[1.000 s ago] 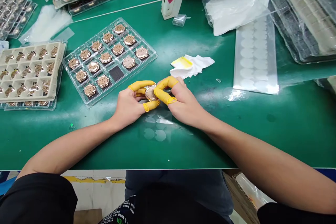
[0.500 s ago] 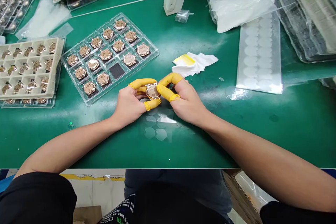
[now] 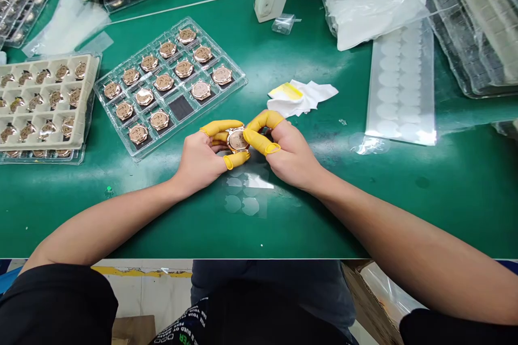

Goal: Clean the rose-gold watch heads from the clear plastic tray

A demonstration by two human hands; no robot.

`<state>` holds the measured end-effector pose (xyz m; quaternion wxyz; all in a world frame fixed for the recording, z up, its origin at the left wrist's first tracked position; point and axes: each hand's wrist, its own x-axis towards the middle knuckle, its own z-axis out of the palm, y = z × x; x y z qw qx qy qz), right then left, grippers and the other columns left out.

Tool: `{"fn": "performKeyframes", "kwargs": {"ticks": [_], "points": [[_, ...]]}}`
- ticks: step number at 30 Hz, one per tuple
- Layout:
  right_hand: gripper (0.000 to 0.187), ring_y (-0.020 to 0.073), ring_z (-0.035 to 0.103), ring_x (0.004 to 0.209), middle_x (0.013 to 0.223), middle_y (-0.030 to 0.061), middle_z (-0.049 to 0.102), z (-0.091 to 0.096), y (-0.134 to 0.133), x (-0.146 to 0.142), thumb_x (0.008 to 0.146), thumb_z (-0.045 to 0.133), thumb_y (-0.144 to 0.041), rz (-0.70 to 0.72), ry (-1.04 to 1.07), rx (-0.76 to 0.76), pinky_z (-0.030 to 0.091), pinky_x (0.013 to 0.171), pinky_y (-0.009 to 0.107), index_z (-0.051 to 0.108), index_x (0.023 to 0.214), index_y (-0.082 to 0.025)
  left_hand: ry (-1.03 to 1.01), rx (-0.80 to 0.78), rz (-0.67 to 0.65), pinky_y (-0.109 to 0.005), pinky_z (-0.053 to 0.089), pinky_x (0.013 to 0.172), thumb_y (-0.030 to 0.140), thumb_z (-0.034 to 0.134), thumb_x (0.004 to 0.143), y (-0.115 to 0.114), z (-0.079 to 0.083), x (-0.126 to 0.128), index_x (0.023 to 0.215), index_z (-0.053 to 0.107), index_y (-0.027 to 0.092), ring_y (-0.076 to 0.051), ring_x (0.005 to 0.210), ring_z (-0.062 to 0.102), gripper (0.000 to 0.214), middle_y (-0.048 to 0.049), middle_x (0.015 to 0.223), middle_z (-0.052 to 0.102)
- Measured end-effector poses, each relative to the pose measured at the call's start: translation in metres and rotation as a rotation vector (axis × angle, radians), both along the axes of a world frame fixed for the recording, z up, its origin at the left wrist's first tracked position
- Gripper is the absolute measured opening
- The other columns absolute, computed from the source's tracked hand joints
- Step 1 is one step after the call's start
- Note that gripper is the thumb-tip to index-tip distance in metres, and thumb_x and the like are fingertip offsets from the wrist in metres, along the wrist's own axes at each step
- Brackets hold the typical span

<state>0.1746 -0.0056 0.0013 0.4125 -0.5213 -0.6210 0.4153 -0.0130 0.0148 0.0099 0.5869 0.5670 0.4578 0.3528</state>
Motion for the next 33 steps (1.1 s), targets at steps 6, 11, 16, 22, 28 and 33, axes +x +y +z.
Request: {"fn": "performKeyframes", "kwargs": {"ticks": [6, 11, 16, 22, 28, 33], "points": [[0.012, 0.024, 0.059, 0.102, 0.1, 0.0045, 0.069, 0.001, 0.0, -0.001, 0.096, 0.061, -0.037, -0.002, -0.031, 0.009, 0.044, 0.09, 0.042, 0.06, 0.093, -0.024, 0.016, 0.019, -0.008, -0.035, 0.069, 0.093, 0.029, 0.097, 0.059, 0.0, -0.001, -0.001, 0.12, 0.075, 0.017, -0.023, 0.1, 0.08, 0.065, -0.0072, 0.112, 0.084], [0.014, 0.0239, 0.059, 0.1, 0.1, 0.0047, 0.068, 0.002, -0.001, -0.001, 0.097, 0.06, -0.037, 0.002, -0.045, 0.016, 0.044, 0.091, 0.043, 0.058, 0.092, -0.024, 0.008, 0.002, 0.01, -0.035, 0.068, 0.092, 0.027, 0.096, 0.056, 0.0, 0.0, 0.0, 0.118, 0.075, 0.017, -0.022, 0.098, 0.08, 0.065, -0.0068, 0.11, 0.084], [0.013, 0.0235, 0.059, 0.1, 0.097, 0.004, 0.067, 0.001, 0.0, -0.001, 0.097, 0.061, -0.036, -0.002, -0.06, 0.023, 0.044, 0.094, 0.044, 0.059, 0.093, -0.024, 0.003, 0.012, 0.005, -0.033, 0.069, 0.09, 0.026, 0.095, 0.058, -0.001, 0.001, 0.001, 0.118, 0.075, 0.016, -0.021, 0.097, 0.08, 0.064, -0.007, 0.11, 0.083], [0.018, 0.0261, 0.058, 0.104, 0.098, 0.005, 0.066, 0.001, -0.003, 0.0, 0.101, 0.058, -0.042, -0.073, -0.144, 0.122, 0.044, 0.099, 0.049, 0.062, 0.095, -0.026, 0.004, 0.002, 0.004, -0.034, 0.069, 0.09, 0.028, 0.097, 0.058, 0.0, 0.0, 0.001, 0.117, 0.075, 0.017, -0.021, 0.095, 0.08, 0.064, -0.0058, 0.107, 0.084], [0.021, 0.0314, 0.054, 0.112, 0.107, 0.0113, 0.066, 0.003, 0.033, 0.048, 0.104, 0.061, -0.042, -0.56, -0.377, 0.399, 0.038, 0.102, 0.058, 0.069, 0.105, -0.023, 0.034, 0.024, 0.011, -0.034, 0.069, 0.088, 0.029, 0.094, 0.061, 0.0, 0.001, 0.001, 0.118, 0.075, 0.018, -0.018, 0.087, 0.078, 0.06, -0.0038, 0.097, 0.083], [0.032, 0.0364, 0.047, 0.115, 0.105, 0.0131, 0.062, -0.032, 0.072, 0.08, 0.073, 0.095, -0.034, -0.505, -0.591, 0.094, 0.03, 0.099, 0.065, 0.075, 0.092, -0.017, 0.024, 0.02, 0.003, -0.033, 0.07, 0.088, 0.029, 0.095, 0.061, 0.0, 0.001, 0.001, 0.119, 0.075, 0.018, -0.02, 0.092, 0.079, 0.062, -0.0049, 0.102, 0.083]]}}
